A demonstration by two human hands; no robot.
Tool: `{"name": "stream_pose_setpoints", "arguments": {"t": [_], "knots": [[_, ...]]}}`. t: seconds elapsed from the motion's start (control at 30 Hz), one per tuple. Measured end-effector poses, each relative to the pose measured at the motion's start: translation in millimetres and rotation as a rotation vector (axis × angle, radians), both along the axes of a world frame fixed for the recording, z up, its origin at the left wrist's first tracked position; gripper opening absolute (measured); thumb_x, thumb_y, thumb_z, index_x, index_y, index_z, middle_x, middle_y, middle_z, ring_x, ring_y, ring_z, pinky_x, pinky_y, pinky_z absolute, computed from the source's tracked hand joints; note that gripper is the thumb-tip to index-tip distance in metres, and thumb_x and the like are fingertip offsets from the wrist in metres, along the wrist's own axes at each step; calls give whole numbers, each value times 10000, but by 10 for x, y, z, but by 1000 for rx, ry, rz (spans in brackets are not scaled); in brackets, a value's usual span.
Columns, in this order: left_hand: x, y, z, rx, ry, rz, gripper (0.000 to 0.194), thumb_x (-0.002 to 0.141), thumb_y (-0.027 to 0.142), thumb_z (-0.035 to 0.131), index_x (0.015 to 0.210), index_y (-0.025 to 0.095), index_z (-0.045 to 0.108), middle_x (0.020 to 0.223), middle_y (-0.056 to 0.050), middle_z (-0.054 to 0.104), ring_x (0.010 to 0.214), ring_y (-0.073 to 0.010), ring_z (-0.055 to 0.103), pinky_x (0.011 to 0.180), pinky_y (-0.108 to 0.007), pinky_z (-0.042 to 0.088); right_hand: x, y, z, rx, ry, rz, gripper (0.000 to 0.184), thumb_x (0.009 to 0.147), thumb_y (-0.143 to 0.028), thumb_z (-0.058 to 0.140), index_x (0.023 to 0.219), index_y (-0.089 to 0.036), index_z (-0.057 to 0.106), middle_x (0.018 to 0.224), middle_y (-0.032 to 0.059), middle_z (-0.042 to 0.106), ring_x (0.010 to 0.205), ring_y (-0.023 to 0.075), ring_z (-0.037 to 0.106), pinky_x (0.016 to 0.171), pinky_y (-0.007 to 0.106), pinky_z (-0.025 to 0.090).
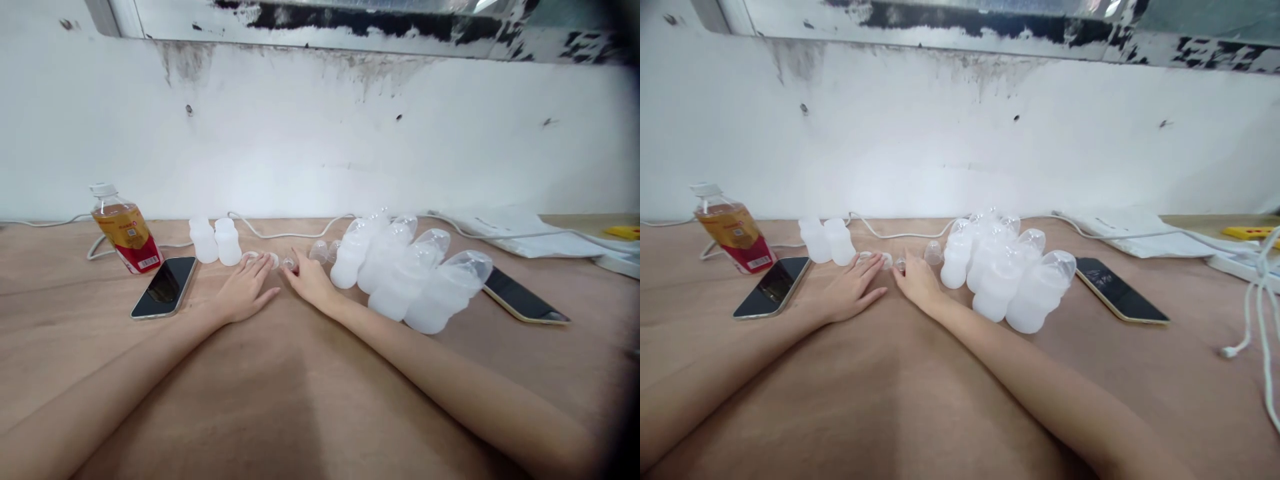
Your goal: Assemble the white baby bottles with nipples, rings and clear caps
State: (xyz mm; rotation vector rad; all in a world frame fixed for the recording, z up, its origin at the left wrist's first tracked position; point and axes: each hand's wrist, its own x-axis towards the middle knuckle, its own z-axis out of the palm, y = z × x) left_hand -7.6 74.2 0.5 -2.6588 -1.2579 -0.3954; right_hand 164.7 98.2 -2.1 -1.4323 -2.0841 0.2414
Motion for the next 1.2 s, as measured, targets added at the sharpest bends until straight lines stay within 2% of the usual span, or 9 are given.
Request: {"name": "stream_pose_setpoints", "arguments": {"t": [0.1, 0.27, 0.4, 0.53, 0.63, 0.8, 0.97, 1.1, 1.2], "knots": [[12, 54, -15, 3, -26, -33, 516, 869, 395, 305, 1259, 59, 340, 1314, -155, 391, 1243, -224, 307, 1058, -438, 136, -52, 150, -23, 19, 17, -32, 370, 832, -290, 410, 1114, -70, 504, 788, 120, 647, 730, 213, 601, 702, 318, 426], [-4, -10, -1, 78, -92, -60, 346, 857, 298, 360, 1127, 123, 490, 1128, -102, 567, 1071, -219, 481, 1003, -424, 258, -25, 162, -33, 60, 60, -9, 249, 865, -229, 336, 913, -120, 554, 777, 80, 647, 706, 155, 591, 697, 265, 414], [-52, -89, -17, 85, -181, -85, 270, 841, 243, 391, 1026, 130, 551, 977, -101, 626, 911, -207, 546, 832, -357, 419, 18, -75, 22, 86, 58, 53, 217, 867, -264, 352, 896, -157, 538, 768, 43, 643, 649, 132, 573, 632, 239, 403], [-137, -291, -31, 70, -284, -214, 221, 831, 189, 406, 991, 168, 558, 899, -60, 645, 851, -172, 552, 786, -321, 433, 133, -458, 52, 90, -3, 176, 186, 858, -286, 379, 844, -182, 532, 672, 5, 615, 579, 121, 547, 557, 222, 370], [-162, -461, -3, 39, -292, -241, 190, 827, 175, 415, 960, 176, 551, 824, -40, 637, 787, -159, 543, 774, -325, 424, 235, -659, 52, 102, -44, 259, 172, 866, -263, 360, 858, -181, 512, 684, 0, 609, 581, 110, 542, 559, 215, 363], [-117, -548, 66, -21, -249, -200, 314, 809, 295, 471, 1087, 149, 465, 1137, -119, 520, 1026, -221, 476, 856, -367, 390, 277, -714, 55, 71, -181, 312, 147, 849, -257, 385, 866, -185, 512, 756, 20, 623, 631, 129, 554, 562, 230, 357], [-101, -511, 34, -101, -202, -133, 359, 812, 336, 460, 1125, 162, 434, 1059, -96, 565, 959, -229, 516, 806, -388, 409, 276, -698, 90, 10, -252, 369, 204, 815, -317, 449, 954, -178, 503, 797, 27, 614, 659, 144, 556, 582, 252, 377], [-121, -491, -53, -129, -347, -125, 345, 807, 300, 468, 1132, 193, 420, 1057, -76, 553, 960, -208, 527, 827, -370, 436, 298, -697, 102, -7, -271, 418, 240, 809, -330, 466, 988, -176, 512, 837, 38, 591, 670, 145, 548, 600, 266, 405], [-140, -472, -63, -220, -535, -99, 344, 793, 261, 477, 1126, 197, 421, 1096, -74, 504, 911, -175, 559, 802, -342, 486, 302, -691, 100, 35, -235, 431, 251, 849, -323, 404, 1042, -195, 500, 935, 54, 544, 723, 141, 542, 630, 270, 431]]}}
